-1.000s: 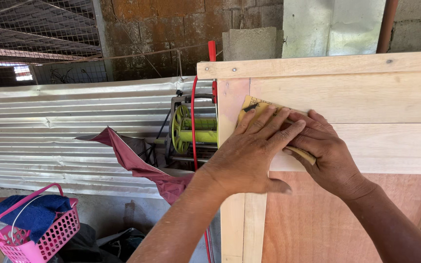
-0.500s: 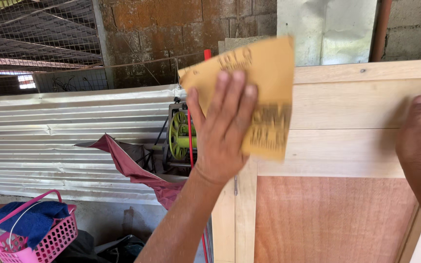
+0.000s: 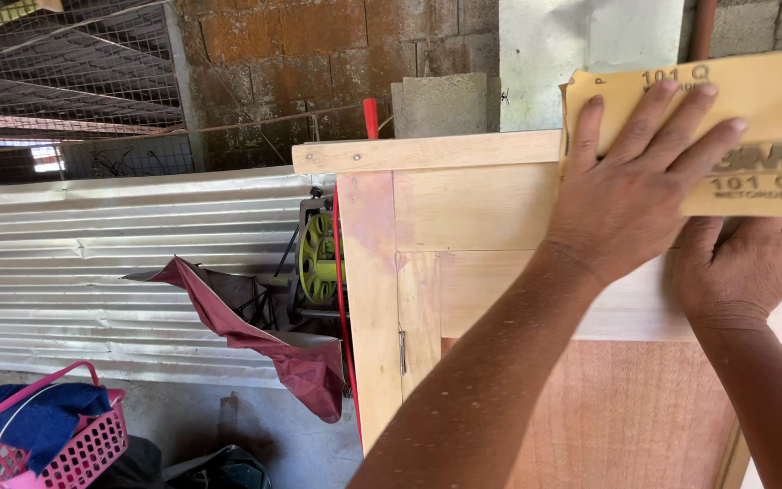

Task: The person sands a wooden cabinet frame using sheets of sandpaper, working along the top rail, edges, and vertical trim pieces. They switch between yellow and dark sandpaper sheets and steady the frame with the other hand while sanding different sections.

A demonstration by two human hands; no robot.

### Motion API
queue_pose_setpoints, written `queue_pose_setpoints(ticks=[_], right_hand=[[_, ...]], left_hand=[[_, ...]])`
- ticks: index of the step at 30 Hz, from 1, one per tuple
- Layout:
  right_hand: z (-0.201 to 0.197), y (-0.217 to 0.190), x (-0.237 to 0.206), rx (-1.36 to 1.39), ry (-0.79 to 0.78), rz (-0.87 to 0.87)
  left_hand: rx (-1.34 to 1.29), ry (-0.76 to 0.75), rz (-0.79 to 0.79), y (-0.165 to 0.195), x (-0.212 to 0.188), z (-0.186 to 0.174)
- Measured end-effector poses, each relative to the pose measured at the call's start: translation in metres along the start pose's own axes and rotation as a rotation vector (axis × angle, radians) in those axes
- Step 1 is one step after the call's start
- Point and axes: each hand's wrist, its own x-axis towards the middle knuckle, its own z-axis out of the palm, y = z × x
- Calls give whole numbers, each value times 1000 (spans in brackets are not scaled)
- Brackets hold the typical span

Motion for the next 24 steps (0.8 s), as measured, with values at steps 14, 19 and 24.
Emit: queue_pose_setpoints(ticks=[14,19,24], right_hand=[[-8,-9,1,10,-77,28],[-4,0,-3,92,-108,70],[7,15,-10,-57,-45,-55]], left_hand=[[-110,311,-289,-47,-36,-9],[97,98,-69,17,9,15],[-6,56,-38,-64,-23,-38]])
